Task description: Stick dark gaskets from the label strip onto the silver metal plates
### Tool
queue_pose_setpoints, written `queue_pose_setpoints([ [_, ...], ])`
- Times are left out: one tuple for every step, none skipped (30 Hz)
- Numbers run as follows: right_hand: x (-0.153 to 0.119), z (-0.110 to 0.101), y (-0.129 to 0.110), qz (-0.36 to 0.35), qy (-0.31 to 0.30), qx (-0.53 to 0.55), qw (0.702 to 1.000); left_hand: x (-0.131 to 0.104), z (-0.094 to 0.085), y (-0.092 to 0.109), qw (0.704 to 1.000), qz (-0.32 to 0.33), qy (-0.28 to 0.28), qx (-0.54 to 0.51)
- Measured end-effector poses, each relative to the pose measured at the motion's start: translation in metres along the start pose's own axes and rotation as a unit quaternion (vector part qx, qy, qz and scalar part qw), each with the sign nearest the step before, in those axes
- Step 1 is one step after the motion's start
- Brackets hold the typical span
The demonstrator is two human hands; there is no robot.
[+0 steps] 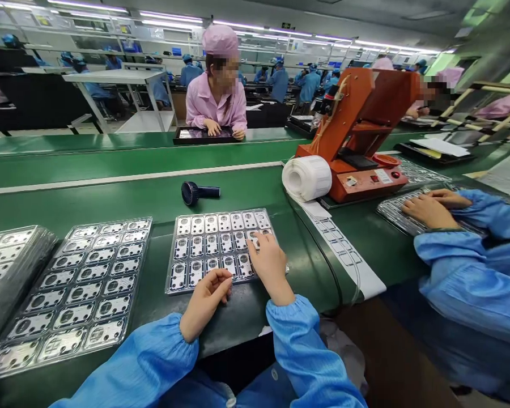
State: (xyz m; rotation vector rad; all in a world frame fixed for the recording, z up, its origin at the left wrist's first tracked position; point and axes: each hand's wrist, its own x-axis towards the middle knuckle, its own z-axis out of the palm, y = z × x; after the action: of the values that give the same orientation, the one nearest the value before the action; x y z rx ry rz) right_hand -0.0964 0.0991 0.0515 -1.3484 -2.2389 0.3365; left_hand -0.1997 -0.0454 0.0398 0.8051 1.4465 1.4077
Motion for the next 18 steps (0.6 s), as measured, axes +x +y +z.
queue_pose_setpoints([
  [-0.01,-0.003,0.009,-0.012,0.035,0.039,0.999,0.0,0.0,0.0,1.0,-0.004,-0.008,0.007],
  [-0.023,-0.005,0.021,-0.021,0.081,0.086,0.993,0.0,0.0,0.001,1.0,-0.006,-0.015,0.014],
  [-0.038,-0.007,0.035,-0.025,0.133,0.132,0.982,-0.001,0.0,0.002,1.0,-0.007,-0.021,0.022],
  [-0.056,-0.008,0.051,-0.013,0.182,0.167,0.969,-0.001,-0.001,0.003,0.999,-0.005,-0.025,0.032],
  [-0.075,-0.008,0.07,0.022,0.234,0.186,0.954,-0.001,-0.002,0.005,0.999,-0.001,-0.03,0.044],
  [-0.094,-0.007,0.089,0.06,0.264,0.18,0.946,-0.001,-0.002,0.007,0.998,0.006,-0.036,0.06],
  [-0.112,-0.006,0.11,0.097,0.284,0.17,0.939,-0.001,-0.002,0.009,0.996,0.014,-0.044,0.079],
  [-0.129,-0.005,0.132,0.139,0.302,0.161,0.929,-0.002,-0.002,0.011,0.993,0.022,-0.053,0.099],
  [-0.143,-0.005,0.154,0.185,0.318,0.154,0.917,-0.003,0.001,0.013,0.991,0.029,-0.062,0.119],
  [-0.153,-0.005,0.177,0.23,0.328,0.152,0.904,-0.006,0.005,0.014,0.987,0.034,-0.072,0.138],
  [-0.16,-0.005,0.2,0.273,0.333,0.153,0.89,-0.01,0.011,0.014,0.984,0.036,-0.087,0.154],
  [-0.162,-0.007,0.222,0.31,0.333,0.158,0.876,-0.016,0.019,0.012,0.979,0.035,-0.109,0.166],
  [-0.161,-0.009,0.244,0.34,0.328,0.168,0.865,-0.023,0.029,0.01,0.974,0.03,-0.138,0.176],
  [-0.156,-0.011,0.263,0.361,0.317,0.182,0.858,-0.03,0.041,0.006,0.968,0.022,-0.173,0.182],
  [-0.149,-0.014,0.281,0.373,0.303,0.2,0.854,-0.037,0.053,0.001,0.96,0.011,-0.209,0.186],
  [-0.139,-0.016,0.296,0.377,0.288,0.222,0.852,-0.044,0.066,-0.006,0.951,-0.003,-0.246,0.188],
  [-0.129,-0.018,0.308,0.374,0.27,0.245,0.853,-0.049,0.079,-0.012,0.941,-0.017,-0.279,0.189],
  [-0.119,-0.02,0.318,0.366,0.248,0.269,0.856,-0.053,0.09,-0.02,0.932,-0.032,-0.306,0.19],
])
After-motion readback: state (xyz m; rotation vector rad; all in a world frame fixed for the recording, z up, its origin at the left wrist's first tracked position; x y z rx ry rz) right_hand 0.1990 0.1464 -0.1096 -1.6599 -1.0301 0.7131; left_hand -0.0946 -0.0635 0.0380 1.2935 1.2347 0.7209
